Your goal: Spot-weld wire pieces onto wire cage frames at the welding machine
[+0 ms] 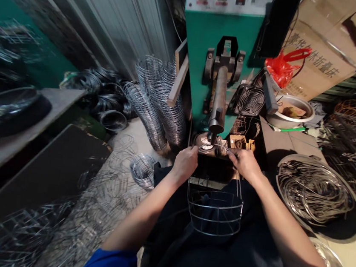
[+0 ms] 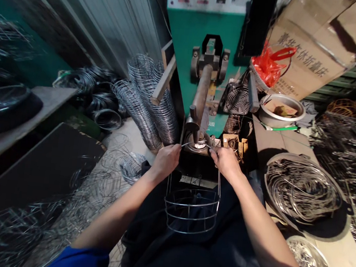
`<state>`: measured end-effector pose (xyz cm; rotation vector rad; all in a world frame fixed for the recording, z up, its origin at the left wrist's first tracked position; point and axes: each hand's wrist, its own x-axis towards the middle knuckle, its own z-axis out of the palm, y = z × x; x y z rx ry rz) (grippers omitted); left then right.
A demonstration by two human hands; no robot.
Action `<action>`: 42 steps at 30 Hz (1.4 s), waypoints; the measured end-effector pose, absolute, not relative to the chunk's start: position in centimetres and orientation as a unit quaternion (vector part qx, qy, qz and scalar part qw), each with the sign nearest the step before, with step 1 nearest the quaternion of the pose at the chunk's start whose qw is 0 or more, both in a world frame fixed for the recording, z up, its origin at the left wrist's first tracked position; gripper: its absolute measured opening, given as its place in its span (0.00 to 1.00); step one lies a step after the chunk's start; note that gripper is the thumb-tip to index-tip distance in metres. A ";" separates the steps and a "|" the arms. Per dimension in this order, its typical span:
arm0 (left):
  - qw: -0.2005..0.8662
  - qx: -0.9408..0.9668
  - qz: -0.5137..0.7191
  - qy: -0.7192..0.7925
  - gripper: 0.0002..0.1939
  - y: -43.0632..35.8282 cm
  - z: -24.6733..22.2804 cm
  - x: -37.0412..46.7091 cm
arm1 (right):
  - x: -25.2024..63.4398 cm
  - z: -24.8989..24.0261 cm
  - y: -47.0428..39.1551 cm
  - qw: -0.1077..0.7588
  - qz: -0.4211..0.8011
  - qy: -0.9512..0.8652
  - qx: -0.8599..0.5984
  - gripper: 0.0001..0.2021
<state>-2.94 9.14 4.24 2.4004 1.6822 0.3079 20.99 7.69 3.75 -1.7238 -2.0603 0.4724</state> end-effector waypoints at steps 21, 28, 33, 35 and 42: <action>0.090 0.806 0.104 0.575 0.11 9.3 4.0 -2.8 | 20.7 3.8 7.8 0.209 0.167 -0.731 -0.628 0.13; 0.095 0.813 0.128 0.560 0.09 9.4 3.8 -3.4 | 20.4 3.5 7.9 0.194 0.143 -0.735 -0.633 0.14; 0.096 0.813 0.125 0.561 0.09 9.5 3.9 -3.1 | 20.2 3.5 7.9 0.165 0.119 -0.737 -0.645 0.14; 0.098 0.813 0.123 0.560 0.09 9.5 3.9 -3.1 | 20.3 3.5 7.9 0.169 0.122 -0.739 -0.640 0.13; 0.101 0.813 0.117 0.561 0.08 9.2 4.0 -3.0 | 20.5 3.0 7.8 0.184 0.114 -0.740 -0.636 0.14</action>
